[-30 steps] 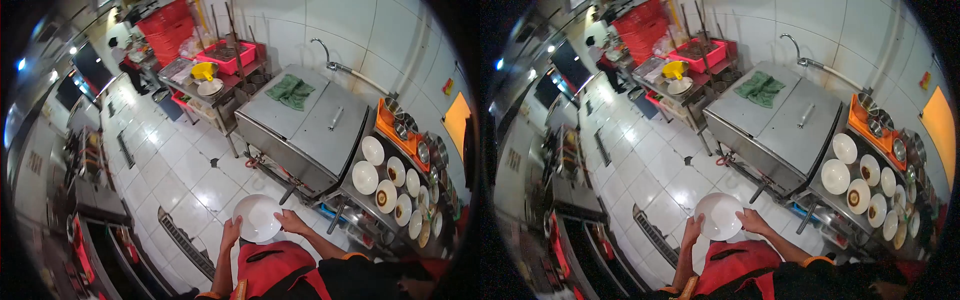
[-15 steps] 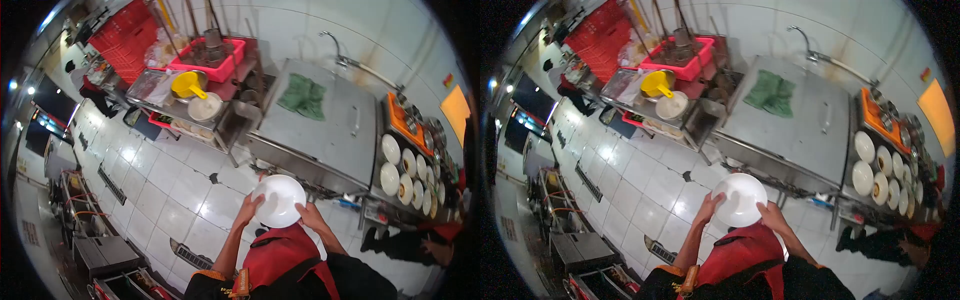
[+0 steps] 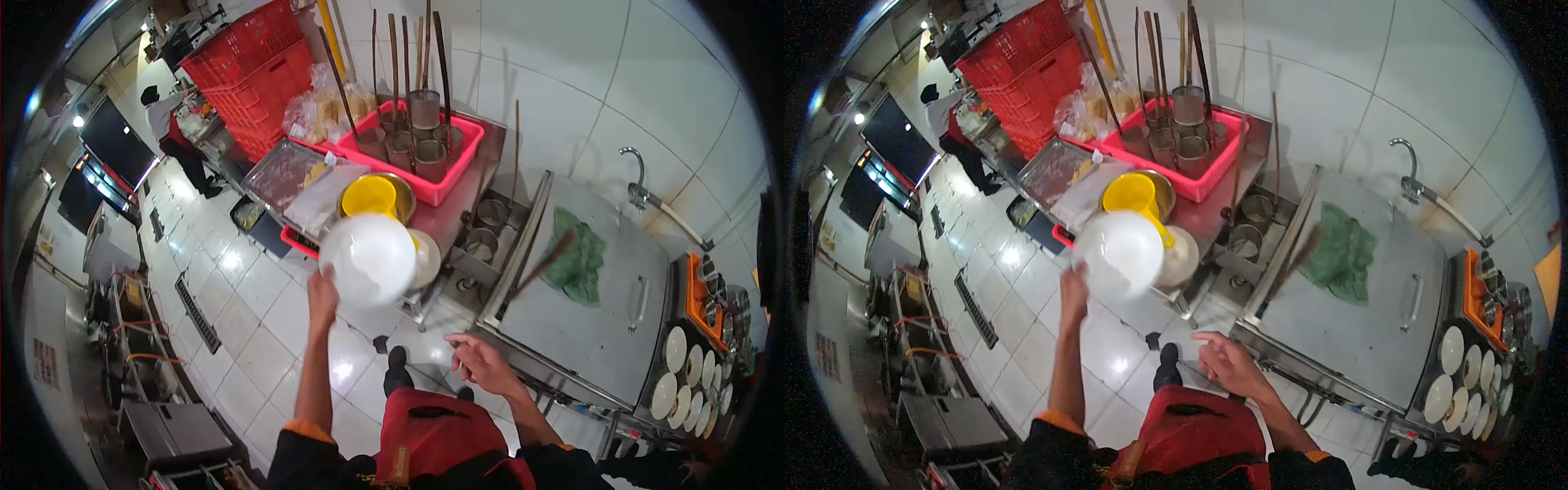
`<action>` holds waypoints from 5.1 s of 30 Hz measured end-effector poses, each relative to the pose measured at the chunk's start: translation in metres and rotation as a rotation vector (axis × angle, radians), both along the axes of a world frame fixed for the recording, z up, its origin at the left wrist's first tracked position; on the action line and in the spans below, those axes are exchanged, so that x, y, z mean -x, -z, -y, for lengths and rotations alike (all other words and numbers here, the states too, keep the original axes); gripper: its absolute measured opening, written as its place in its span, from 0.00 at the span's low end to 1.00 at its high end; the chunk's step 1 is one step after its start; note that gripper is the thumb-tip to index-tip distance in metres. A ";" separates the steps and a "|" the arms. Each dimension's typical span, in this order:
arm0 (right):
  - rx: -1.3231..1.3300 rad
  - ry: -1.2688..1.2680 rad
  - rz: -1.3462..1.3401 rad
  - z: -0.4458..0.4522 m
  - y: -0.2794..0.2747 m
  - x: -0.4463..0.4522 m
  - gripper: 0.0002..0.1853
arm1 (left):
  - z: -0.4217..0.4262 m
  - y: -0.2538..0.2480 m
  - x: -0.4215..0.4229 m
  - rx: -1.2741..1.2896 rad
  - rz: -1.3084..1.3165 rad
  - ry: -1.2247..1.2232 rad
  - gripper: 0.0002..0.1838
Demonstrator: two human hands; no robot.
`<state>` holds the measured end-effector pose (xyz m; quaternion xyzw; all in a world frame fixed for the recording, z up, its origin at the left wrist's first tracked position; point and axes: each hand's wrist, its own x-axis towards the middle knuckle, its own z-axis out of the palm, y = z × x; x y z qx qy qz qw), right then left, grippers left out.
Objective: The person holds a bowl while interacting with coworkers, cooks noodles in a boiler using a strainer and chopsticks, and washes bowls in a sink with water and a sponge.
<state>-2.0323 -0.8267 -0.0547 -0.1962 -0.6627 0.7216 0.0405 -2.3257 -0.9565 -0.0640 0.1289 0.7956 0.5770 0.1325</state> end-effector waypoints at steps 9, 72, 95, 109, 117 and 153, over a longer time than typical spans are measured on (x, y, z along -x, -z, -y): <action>0.117 0.360 0.130 0.020 0.016 0.080 0.15 | -0.231 0.075 0.344 0.084 -0.240 0.199 0.14; -0.791 1.083 0.827 -0.369 0.071 -0.158 0.25 | -0.175 -0.050 -0.033 -0.341 -0.734 0.331 0.10; -0.627 1.092 1.158 -0.377 0.035 -0.305 0.30 | -0.189 -0.020 -0.081 -0.274 -0.282 0.603 0.11; -1.272 1.090 0.704 -0.339 -0.036 -0.306 0.27 | -0.232 -0.017 -0.211 -0.416 0.148 1.027 0.08; -0.794 1.053 0.125 -0.133 -0.131 -0.209 0.20 | -0.255 -0.021 -0.214 -0.504 0.104 0.854 0.22; -0.109 1.460 -0.087 -0.096 0.106 -0.090 0.09 | -0.256 0.001 -0.210 -0.494 0.048 0.949 0.25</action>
